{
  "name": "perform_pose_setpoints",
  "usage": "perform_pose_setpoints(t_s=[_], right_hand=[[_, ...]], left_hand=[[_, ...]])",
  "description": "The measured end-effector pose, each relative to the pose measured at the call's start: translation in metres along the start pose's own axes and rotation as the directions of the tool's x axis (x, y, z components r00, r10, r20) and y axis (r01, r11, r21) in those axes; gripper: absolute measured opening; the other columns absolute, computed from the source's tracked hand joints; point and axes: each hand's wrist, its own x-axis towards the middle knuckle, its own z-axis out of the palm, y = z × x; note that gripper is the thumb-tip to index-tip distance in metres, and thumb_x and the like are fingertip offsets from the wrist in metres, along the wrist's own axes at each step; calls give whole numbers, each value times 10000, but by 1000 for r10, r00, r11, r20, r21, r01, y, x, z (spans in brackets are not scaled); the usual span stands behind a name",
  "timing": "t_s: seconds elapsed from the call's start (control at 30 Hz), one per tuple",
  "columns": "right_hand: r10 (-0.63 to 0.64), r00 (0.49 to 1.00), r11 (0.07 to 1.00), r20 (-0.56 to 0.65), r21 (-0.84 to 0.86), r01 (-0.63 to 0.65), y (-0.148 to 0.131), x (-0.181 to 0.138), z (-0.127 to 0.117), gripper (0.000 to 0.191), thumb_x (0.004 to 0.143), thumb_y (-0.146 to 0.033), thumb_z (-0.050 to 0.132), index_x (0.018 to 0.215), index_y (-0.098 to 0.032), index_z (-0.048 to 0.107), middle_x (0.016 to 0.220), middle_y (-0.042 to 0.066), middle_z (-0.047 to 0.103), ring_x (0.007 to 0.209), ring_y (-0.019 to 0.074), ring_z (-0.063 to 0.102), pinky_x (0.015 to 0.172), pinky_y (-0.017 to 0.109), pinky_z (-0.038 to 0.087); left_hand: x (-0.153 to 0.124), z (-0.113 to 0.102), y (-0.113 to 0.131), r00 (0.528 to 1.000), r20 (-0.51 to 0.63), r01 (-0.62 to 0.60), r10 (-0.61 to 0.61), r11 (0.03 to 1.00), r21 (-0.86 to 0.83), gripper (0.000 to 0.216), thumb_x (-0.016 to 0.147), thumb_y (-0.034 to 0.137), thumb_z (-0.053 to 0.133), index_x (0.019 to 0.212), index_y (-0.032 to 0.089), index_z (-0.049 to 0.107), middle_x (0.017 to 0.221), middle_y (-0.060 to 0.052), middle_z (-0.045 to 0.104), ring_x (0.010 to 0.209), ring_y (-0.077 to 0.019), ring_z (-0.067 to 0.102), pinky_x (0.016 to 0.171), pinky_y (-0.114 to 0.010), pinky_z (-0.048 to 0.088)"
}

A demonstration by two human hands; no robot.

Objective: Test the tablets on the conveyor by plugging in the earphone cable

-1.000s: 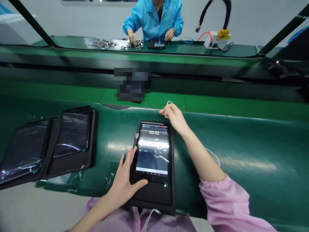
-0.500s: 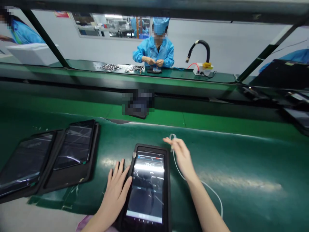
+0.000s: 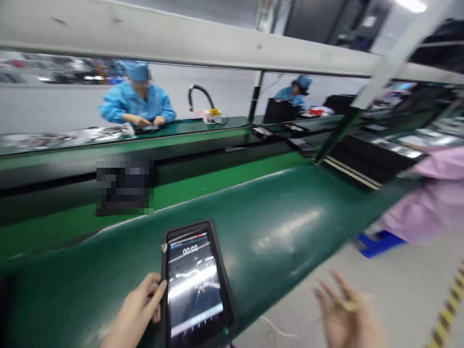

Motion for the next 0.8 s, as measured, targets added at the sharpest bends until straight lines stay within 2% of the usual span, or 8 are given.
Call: perform_pose_setpoints(t_s=[0.07, 0.13, 0.23, 0.33, 0.4, 0.5, 0.63, 0.8], right_hand=[[175, 984, 973, 39, 149, -178, 13, -20, 11, 464, 624, -655, 784, 653, -239, 581, 984, 131, 702, 784, 326, 687, 718, 546, 541], [262, 957, 933, 123, 220, -283, 21, -37, 28, 457, 637, -604, 809, 686, -213, 578, 1074, 139, 697, 956, 351, 679, 860, 575, 510], [169, 978, 962, 123, 195, -191, 24, -49, 44, 380, 778, -550, 735, 777, -206, 576, 1264, 134, 626, 1228, 334, 550, 1044, 568, 383], [53, 998, 977, 20, 207, -56, 26, -43, 51, 277, 847, -435, 690, 804, -212, 532, 1302, 99, 586, 1279, 275, 500, 1091, 514, 328], [4, 999, 981, -35, 193, 3, 32, -34, 56, 232, 838, -373, 677, 786, -212, 518, 1175, 83, 624, 1144, 245, 582, 1027, 462, 392], [-88, 996, 994, 4, 58, 87, 42, -28, 65, 217, 800, -373, 649, 741, -203, 527, 891, 62, 632, 781, 225, 633, 822, 431, 485], [-131, 991, 983, -20, -130, 128, 39, -37, 74, 236, 801, -409, 648, 764, -204, 537, 714, 17, 584, 568, 197, 562, 644, 389, 486], [-211, 977, 969, -23, -139, 206, 29, -44, 84, 340, 837, -535, 627, 771, -215, 534, 654, -10, 547, 504, 163, 512, 544, 330, 426]], left_hand=[[37, 20, 31, 991, 63, -122, 122, 993, 1, 232, 877, 470, 387, 783, 258, 391, 417, 53, 563, 423, -211, 634, 537, -296, 500], [66, 48, 65, 967, 113, -228, 227, 974, -6, 162, 903, 335, 377, 763, 255, 357, 415, 53, 564, 396, -191, 626, 483, -265, 484], [95, 88, 104, 952, 128, -277, 277, 961, -15, 124, 918, 183, 372, 827, 216, 450, 502, 40, 612, 463, -160, 677, 478, -217, 496], [123, 88, 111, 936, 67, -348, 346, 937, 16, 122, 890, 128, 480, 924, 185, 582, 687, 12, 698, 586, -135, 719, 589, -216, 553], [138, 56, 94, 921, -26, -386, 389, 918, 87, 140, 858, 122, 560, 944, 194, 643, 884, -21, 737, 772, -145, 740, 748, -243, 577], [144, -22, 49, 890, -194, -361, 412, 898, 250, 175, 817, 84, 602, 932, 189, 680, 1111, -68, 714, 1092, -203, 670, 1005, -333, 503], [136, -117, 1, 840, -341, -254, 422, 861, 441, 205, 921, 123, 483, 1014, 127, 666, 1124, -87, 697, 1134, -225, 630, 1071, -439, 435], [146, -164, -10, 828, -276, -263, 488, 773, 578, 238, 950, 320, 566, 1016, 112, 662, 1086, -70, 686, 1067, -229, 645, 983, -458, 487]])
